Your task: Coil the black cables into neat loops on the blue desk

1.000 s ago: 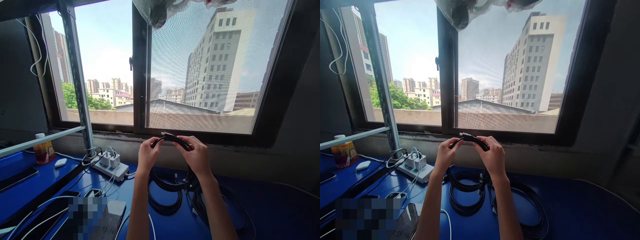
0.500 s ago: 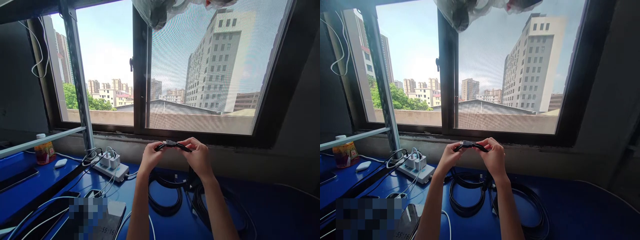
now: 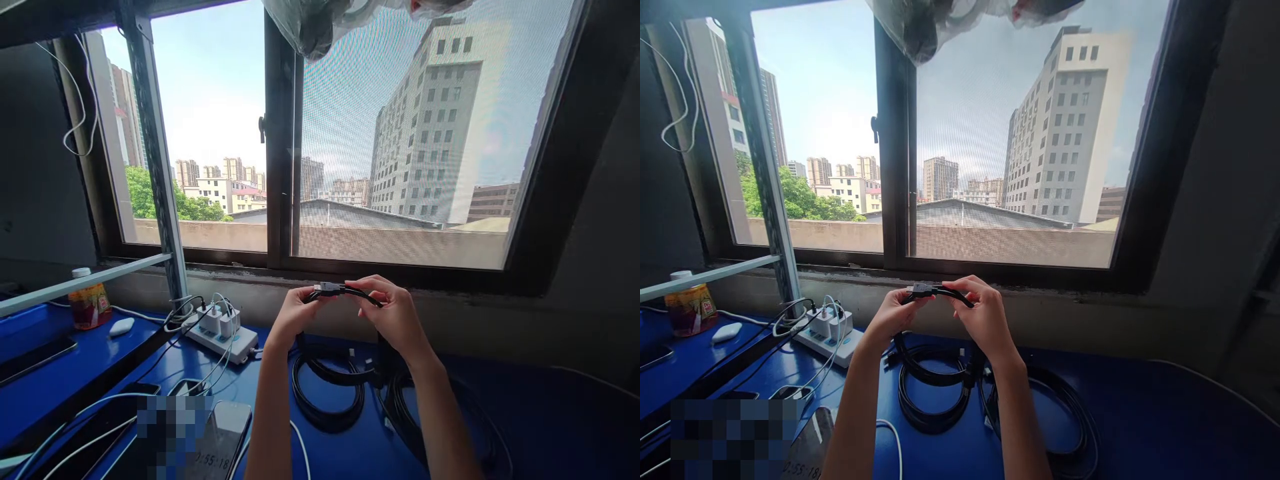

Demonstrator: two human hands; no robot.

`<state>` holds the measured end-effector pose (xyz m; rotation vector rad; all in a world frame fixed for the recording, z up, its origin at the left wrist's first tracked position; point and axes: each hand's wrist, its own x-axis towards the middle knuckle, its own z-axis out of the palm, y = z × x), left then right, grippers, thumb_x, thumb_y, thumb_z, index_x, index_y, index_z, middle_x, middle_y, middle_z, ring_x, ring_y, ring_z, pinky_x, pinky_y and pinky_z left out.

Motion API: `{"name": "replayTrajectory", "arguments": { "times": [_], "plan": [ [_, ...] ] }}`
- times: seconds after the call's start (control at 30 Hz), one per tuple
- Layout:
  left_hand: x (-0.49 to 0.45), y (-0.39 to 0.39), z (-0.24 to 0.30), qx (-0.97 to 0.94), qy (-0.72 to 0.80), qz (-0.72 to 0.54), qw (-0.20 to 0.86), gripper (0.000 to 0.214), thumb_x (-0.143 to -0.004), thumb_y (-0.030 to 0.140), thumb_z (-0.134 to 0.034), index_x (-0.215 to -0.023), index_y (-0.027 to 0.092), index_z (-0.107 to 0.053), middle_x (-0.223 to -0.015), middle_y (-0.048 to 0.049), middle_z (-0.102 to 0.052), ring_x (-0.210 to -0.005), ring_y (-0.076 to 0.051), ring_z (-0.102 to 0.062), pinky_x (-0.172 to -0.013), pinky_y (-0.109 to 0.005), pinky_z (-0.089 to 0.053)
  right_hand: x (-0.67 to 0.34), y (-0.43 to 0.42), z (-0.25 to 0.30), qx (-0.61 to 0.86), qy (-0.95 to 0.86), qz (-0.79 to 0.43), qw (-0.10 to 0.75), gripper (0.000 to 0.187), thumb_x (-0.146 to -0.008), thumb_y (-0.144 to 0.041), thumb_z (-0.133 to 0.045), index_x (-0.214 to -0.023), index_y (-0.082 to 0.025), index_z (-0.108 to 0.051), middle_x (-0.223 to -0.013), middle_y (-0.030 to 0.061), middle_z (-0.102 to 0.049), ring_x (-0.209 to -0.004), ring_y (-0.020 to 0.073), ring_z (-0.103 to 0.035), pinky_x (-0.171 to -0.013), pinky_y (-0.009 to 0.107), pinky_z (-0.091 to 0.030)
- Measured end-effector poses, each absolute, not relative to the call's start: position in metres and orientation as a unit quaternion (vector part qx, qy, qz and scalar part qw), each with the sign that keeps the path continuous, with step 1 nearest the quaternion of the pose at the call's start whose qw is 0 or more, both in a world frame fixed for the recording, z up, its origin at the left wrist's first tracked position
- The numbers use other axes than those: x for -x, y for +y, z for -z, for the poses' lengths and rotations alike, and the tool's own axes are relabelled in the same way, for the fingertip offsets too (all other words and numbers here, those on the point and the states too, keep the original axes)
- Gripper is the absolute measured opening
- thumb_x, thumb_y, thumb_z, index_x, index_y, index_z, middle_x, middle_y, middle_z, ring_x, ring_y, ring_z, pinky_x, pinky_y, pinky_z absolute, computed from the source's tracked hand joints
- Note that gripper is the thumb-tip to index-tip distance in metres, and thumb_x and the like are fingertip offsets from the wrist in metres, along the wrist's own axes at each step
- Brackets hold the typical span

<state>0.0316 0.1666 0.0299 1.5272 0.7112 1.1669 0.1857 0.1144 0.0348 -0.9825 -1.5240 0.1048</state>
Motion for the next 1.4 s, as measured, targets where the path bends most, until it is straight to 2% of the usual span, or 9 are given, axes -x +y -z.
{"name": "replayTrajectory", "arguments": {
  "times": [0.2,0.37,0.57,0.67,0.8,0.93,1.1,1.23,1.4],
  "plan": [
    [-0.03,0.156,-0.039,-0.652,0.274,-0.486,0.514,0.035,-0.046,0.039,-0.082,-0.061,0.014,-0.064,-0.053,0.0042,-0.05,-0.056,-0.009,-0.043,-0.051,-0.02,-0.03,-0.177,0.122,-0.029,0.463,-0.654,-0.015,0.598,0.028,-0.074,-0.025,-0.054,-0.091,-0.025,-0.076,-0.085,0.0035,-0.071,-0.081,0.0187,-0.067,-0.071,0.028,-0.052],
    [-0.033,0.145,-0.044,-0.673,0.277,-0.467,0.503,0.039,-0.044,0.037,-0.084,-0.066,0.015,-0.063,-0.059,0.0037,-0.056,-0.057,-0.009,-0.046,-0.054,-0.021,-0.035,-0.177,0.124,-0.024,0.544,-0.61,0.015,0.575,0.03,-0.066,-0.015,-0.06,-0.088,-0.029,-0.075,-0.069,0.0017,-0.069,-0.065,0.0224,-0.065,-0.055,0.028,-0.044],
    [-0.043,0.147,-0.043,-0.648,0.314,-0.517,0.463,0.051,-0.052,0.062,-0.073,-0.051,0.017,-0.048,-0.048,0.0068,-0.033,-0.049,-0.006,-0.028,-0.046,-0.023,-0.02,-0.172,0.118,-0.029,0.554,-0.587,0.022,0.589,0.022,-0.066,-0.031,-0.069,-0.087,-0.027,-0.074,-0.063,0.0011,-0.065,-0.058,0.0192,-0.061,-0.05,0.025,-0.042],
    [-0.044,0.15,-0.045,-0.606,0.313,-0.54,0.493,0.051,-0.058,0.058,-0.073,-0.048,0.02,-0.04,-0.047,0.0072,-0.027,-0.047,-0.006,-0.023,-0.045,-0.025,-0.018,-0.171,0.112,-0.037,0.523,-0.596,-0.008,0.609,0.035,-0.067,-0.044,-0.068,-0.095,-0.022,-0.073,-0.078,0.0039,-0.069,-0.064,0.0168,-0.062,-0.053,0.025,-0.048],
    [-0.04,0.15,-0.05,-0.536,0.297,-0.593,0.522,0.051,-0.072,0.061,-0.063,-0.054,0.023,-0.034,-0.048,0.0074,-0.02,-0.044,-0.007,-0.017,-0.043,-0.028,-0.014,-0.183,0.099,-0.048,0.47,-0.581,-0.103,0.657,0.059,-0.065,-0.06,-0.066,-0.103,-0.014,-0.068,-0.073,0.0049,-0.065,-0.055,0.0133,-0.057,-0.052,0.026,-0.05],
    [-0.042,0.144,-0.054,-0.489,0.279,-0.643,0.519,0.053,-0.07,0.071,-0.057,-0.06,0.025,-0.033,-0.05,0.0078,-0.018,-0.043,-0.007,-0.013,-0.043,-0.03,-0.012,-0.193,0.09,-0.053,0.421,-0.585,-0.154,0.676,0.07,-0.07,-0.063,-0.063,-0.122,-0.017,-0.058,-0.086,0.0064,-0.067,-0.067,0.0162,-0.064,-0.059,0.028,-0.054],
    [-0.049,0.138,-0.057,-0.476,0.27,-0.662,0.512,0.062,-0.062,0.08,-0.053,-0.06,0.025,-0.024,-0.05,0.0088,-0.014,-0.042,-0.006,-0.014,-0.042,-0.029,-0.016,-0.18,0.088,-0.052,0.424,-0.572,-0.023,0.702,0.059,-0.07,-0.048,-0.073,-0.121,-0.023,-0.06,-0.093,0.0043,-0.068,-0.063,0.0135,-0.062,-0.048,0.023,-0.05],
    [-0.047,0.134,-0.059,-0.503,0.271,-0.624,0.533,0.062,-0.069,0.08,-0.047,-0.059,0.025,-0.021,-0.051,0.0067,-0.016,-0.043,-0.007,-0.017,-0.043,-0.029,-0.021,-0.172,0.087,-0.055,0.42,-0.544,0.026,0.726,0.042,-0.078,-0.046,-0.064,-0.112,-0.021,-0.066,-0.074,0.0004,-0.065,-0.038,0.0071,-0.047,-0.033,0.02,-0.041],
    [-0.045,0.131,-0.06,-0.538,0.254,-0.59,0.546,0.059,-0.077,0.068,-0.056,-0.057,0.024,-0.022,-0.054,0.0051,-0.018,-0.044,-0.007,-0.021,-0.046,-0.029,-0.026,-0.169,0.083,-0.057,0.419,-0.502,0.034,0.756,0.04,-0.077,-0.046,-0.063,-0.106,-0.019,-0.069,-0.076,0.002,-0.067,-0.03,0.005,-0.038,-0.028,0.021,-0.034]
  ]
}}
